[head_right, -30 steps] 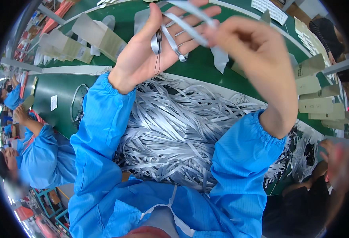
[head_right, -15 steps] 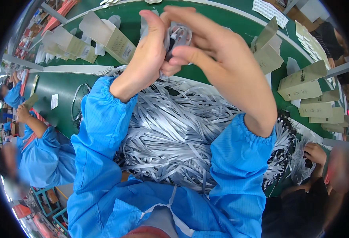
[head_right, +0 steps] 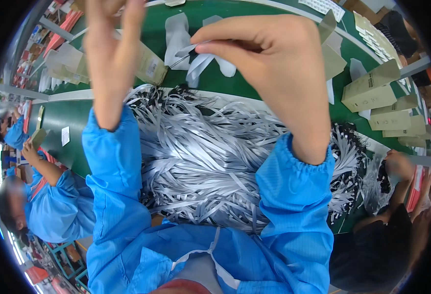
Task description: Packaging thin electronic ribbon cables into cardboard sleeves on an assembly line.
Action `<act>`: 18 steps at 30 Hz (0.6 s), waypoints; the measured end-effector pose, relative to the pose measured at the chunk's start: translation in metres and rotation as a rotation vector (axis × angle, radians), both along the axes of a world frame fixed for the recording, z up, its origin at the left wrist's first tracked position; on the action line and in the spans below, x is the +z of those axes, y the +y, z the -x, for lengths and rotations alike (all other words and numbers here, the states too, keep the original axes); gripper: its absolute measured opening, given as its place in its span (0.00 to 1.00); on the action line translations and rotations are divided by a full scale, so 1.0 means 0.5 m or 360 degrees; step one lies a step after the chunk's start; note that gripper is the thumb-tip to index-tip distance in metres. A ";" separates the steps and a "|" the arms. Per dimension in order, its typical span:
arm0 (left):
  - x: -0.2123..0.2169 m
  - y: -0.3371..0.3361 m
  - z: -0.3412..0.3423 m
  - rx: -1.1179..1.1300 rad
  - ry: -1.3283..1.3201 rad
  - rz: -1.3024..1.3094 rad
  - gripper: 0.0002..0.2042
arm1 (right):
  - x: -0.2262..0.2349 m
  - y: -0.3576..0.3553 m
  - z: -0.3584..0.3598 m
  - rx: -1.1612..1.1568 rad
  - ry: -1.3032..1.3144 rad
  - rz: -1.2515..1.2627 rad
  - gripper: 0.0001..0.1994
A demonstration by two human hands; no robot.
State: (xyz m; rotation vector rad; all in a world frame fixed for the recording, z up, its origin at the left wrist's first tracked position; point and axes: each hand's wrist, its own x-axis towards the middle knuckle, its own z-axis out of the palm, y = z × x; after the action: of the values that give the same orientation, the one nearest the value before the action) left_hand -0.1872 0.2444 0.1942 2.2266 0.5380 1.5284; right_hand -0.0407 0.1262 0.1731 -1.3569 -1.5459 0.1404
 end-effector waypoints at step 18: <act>-0.062 0.167 0.123 0.0654 0.0921 0.0258 0.16 | 0.014 0.008 0.017 0.0191 0.0013 0.0058 0.08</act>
State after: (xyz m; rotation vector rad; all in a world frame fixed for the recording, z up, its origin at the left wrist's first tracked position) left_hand -0.2488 0.3280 0.1634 2.5190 1.3057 0.9215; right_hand -0.0491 0.1300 0.1802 -1.2900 -1.6254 0.2489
